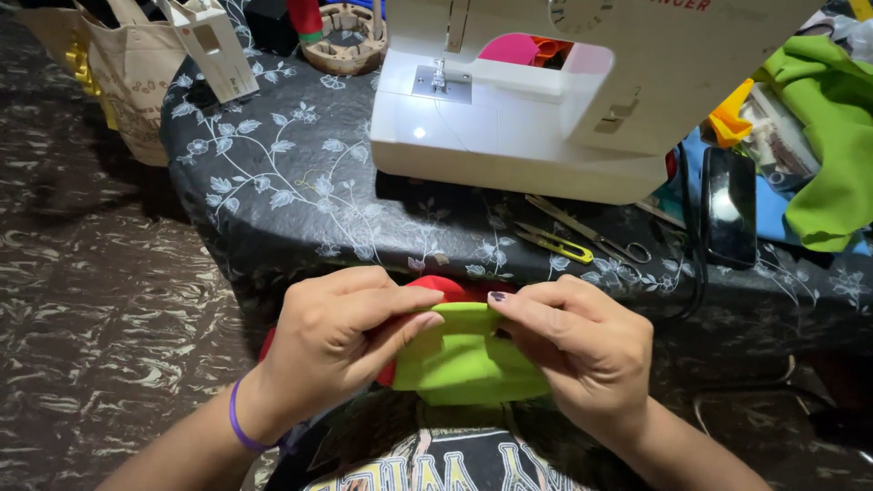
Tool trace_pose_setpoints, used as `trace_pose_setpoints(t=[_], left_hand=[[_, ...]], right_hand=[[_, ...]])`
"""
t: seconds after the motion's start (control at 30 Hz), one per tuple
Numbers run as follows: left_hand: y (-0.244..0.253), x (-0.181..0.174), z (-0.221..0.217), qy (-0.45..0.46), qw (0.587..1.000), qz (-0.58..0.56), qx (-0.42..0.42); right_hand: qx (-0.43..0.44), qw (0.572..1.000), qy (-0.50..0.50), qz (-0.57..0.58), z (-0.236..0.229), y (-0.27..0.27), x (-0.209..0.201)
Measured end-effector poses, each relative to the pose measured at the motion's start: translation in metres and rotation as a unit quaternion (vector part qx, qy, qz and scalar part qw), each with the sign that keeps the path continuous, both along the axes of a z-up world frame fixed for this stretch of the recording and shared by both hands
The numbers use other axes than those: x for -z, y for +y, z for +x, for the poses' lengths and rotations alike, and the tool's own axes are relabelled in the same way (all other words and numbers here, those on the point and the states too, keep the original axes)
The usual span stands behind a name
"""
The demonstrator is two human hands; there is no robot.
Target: The person is pinning two pieces of fabric together along the edge to prepare for sewing.
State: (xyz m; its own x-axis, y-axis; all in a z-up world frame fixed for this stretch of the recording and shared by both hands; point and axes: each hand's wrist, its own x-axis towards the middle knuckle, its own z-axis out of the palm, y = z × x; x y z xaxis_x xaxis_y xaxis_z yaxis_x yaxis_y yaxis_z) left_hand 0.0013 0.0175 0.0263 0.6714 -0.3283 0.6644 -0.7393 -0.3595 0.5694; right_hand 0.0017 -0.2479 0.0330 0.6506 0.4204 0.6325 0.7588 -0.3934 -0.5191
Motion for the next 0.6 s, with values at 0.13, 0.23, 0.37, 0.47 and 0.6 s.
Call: trace_pose_setpoints(t=[0.13,0.23,0.37,0.47,0.6], left_hand=[[0.0005,-0.0010,-0.0024,-0.003,1.000,-0.007,0.013],[0.0012,-0.0003,-0.0038,-0.006,1.000,-0.006,0.012],[0.0015,0.0015,-0.0042,-0.009,1.000,-0.014,0.020],[0.0021,0.0027,-0.0036,-0.006,1.000,-0.011,0.020],[0.0029,-0.0017,-0.0027,-0.002,1.000,-0.003,0.016]], right_hand=[[0.010,1.000,-0.005,0.009,-0.0011,-0.0006,0.0001],[0.012,1.000,-0.019,0.006,-0.0010,0.0010,-0.0013],[0.016,0.999,-0.035,-0.007,-0.0004,0.0008,-0.0016],[0.020,0.999,-0.027,-0.007,-0.0003,0.0012,-0.0015],[0.027,1.000,0.007,0.004,0.0015,0.0031,-0.0048]])
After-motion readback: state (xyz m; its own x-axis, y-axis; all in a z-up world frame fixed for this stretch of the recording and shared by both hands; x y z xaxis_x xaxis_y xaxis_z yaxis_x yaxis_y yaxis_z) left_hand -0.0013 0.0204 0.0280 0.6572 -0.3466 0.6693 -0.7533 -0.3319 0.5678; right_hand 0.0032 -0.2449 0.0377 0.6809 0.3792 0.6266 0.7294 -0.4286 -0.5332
